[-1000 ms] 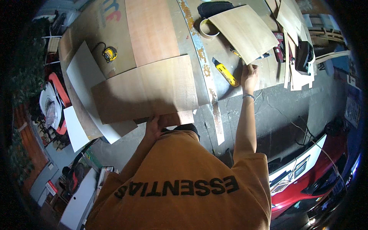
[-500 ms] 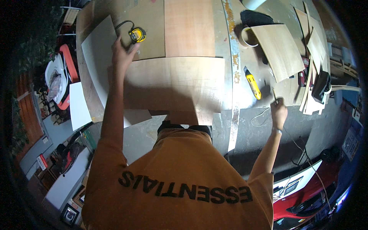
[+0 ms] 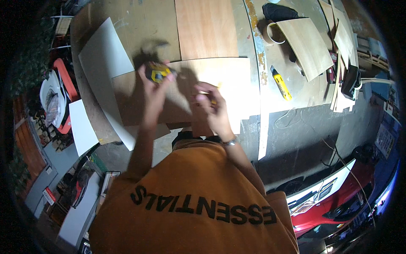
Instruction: The person measures and marks a wooden board with a tape measure and pencil, then uses a utility knife to cut along the marked line. They repeat this process on multiple boards, separating the cut pieces and placing them aside.
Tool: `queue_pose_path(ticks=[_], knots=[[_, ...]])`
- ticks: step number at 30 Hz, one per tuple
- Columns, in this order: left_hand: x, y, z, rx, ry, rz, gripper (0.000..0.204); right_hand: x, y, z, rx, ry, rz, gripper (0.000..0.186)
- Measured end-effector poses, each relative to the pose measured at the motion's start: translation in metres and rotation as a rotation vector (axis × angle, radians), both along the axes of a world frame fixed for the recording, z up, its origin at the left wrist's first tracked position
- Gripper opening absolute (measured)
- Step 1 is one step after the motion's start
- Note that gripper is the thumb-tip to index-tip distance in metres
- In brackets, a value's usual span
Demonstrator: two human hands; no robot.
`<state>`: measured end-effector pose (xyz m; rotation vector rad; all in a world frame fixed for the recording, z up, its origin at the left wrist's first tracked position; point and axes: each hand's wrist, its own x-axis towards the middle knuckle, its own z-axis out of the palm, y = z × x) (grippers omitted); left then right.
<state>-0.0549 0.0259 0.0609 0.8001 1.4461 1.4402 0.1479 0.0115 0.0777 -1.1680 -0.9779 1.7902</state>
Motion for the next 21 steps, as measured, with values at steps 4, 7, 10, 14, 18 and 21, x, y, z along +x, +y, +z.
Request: queue_pose_path(ticks=[4, 7, 10, 14, 18, 21], knots=[[0.03, -0.043, -0.009, 0.009, -0.014, 0.085, 0.078, -0.05, -0.004, -0.005, -0.183, 0.147, -0.002, 0.026], [0.021, -0.05, -0.027, 0.105, 0.086, 0.12, 0.078, -0.052, -0.003, -0.025, -0.262, 0.43, -0.105, 0.02], [-0.009, -0.05, -0.046, 0.093, 0.298, 0.308, 0.074, -0.016, 0.019, -0.051, 0.04, -0.019, 0.068, 0.014], [-0.088, -0.047, -0.067, 0.048, 0.515, 0.476, 0.073, 0.072, 0.086, -0.081, 0.494, -0.455, -0.174, 0.011], [-0.124, -0.048, -0.101, 0.068, 0.599, 0.48, 0.077, 0.121, 0.111, -0.105, 0.382, -1.004, -0.202, 0.009], [-0.129, -0.047, -0.122, 0.086, 0.609, 0.441, 0.081, 0.125, 0.105, -0.114, 0.606, -1.129, -0.253, 0.026]])
